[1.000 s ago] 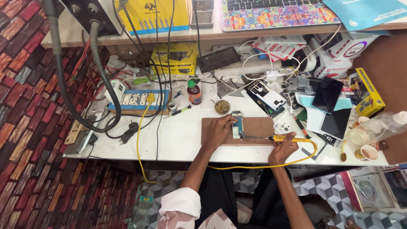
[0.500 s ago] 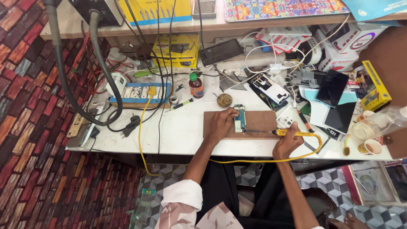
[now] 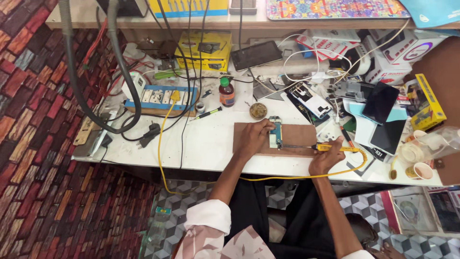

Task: The person uses a soldering iron to apply heat and solder to a small circuit board mounted on a wooden block. They repeatedly dip the iron into a small container, likely for flux or cleaning, and work on different points of the board.

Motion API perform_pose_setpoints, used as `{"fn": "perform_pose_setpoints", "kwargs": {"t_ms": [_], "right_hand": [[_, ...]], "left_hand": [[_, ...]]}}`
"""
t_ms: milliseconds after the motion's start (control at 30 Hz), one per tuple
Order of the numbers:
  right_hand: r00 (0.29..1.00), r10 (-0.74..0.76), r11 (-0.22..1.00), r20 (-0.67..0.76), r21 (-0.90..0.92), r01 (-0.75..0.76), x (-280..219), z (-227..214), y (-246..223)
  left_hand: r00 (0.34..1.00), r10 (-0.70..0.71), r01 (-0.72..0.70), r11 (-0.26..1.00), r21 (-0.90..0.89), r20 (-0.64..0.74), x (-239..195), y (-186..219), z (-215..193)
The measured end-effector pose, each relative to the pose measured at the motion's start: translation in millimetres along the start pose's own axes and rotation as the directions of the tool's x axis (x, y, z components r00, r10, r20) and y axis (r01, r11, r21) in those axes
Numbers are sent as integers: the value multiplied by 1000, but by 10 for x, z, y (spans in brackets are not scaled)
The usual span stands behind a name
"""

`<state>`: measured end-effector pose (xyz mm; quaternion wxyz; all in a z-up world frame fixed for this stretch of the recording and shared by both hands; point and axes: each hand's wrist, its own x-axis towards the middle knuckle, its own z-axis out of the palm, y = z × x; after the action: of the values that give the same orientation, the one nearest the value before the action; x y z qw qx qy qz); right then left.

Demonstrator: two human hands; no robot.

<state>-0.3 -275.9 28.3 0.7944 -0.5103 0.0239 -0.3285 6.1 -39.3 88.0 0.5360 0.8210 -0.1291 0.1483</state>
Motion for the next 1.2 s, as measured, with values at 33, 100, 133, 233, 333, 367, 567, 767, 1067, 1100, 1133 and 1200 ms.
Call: {"fn": "perform_pose_setpoints", "kwargs": {"t_ms": [33, 100, 133, 233, 333, 367, 567, 767, 1067, 1100, 1133, 1200], "right_hand": [[1000, 25, 1000, -16, -9, -26, -2, -14, 26], [996, 69, 997, -50, -27, -71, 30, -41, 40], [994, 79, 996, -72, -29, -82, 40, -38, 42], [991, 91, 994, -98, -54, -97, 31, 22, 32], [997, 51, 988, -59, -141, -58, 27, 27, -47], [998, 38, 984, -55, -171, -46, 18, 28, -76], [982, -164, 907, 99, -377, 189, 42, 108, -212], [935, -199, 806, 293, -493, 326, 159, 223, -421], [757, -243, 634, 607, -491, 597, 267, 456, -719], [715, -257, 603, 650, -470, 645, 282, 473, -736], [703, -222, 585, 676, -485, 651, 304, 508, -746], [677, -147, 548, 721, -510, 663, 332, 586, -770]], "left_hand": [[1000, -11, 11, 1000, 5, 2, -5, -4, -10], [1000, -28, 28, 1000, 11, 7, 6, -5, 5], [1000, -22, 22, 1000, -3, 9, 12, -9, 9], [1000, -7, 7, 1000, -20, 6, 18, -30, -13], [1000, -7, 7, 1000, -10, 5, 19, -31, 25], [1000, -16, 16, 1000, -8, 11, 11, -28, 32], [1000, 5, -5, 1000, -21, 12, 9, -22, -6], [1000, -13, 14, 1000, -15, 26, 56, 5, 5], [1000, -3, 4, 999, -39, 30, 25, 8, -25], [999, -9, 10, 999, -35, 31, 21, 3, -19], [999, -10, 12, 999, -41, 32, 23, -4, -19], [999, -16, 17, 999, -51, 34, 19, -19, -17]]}}
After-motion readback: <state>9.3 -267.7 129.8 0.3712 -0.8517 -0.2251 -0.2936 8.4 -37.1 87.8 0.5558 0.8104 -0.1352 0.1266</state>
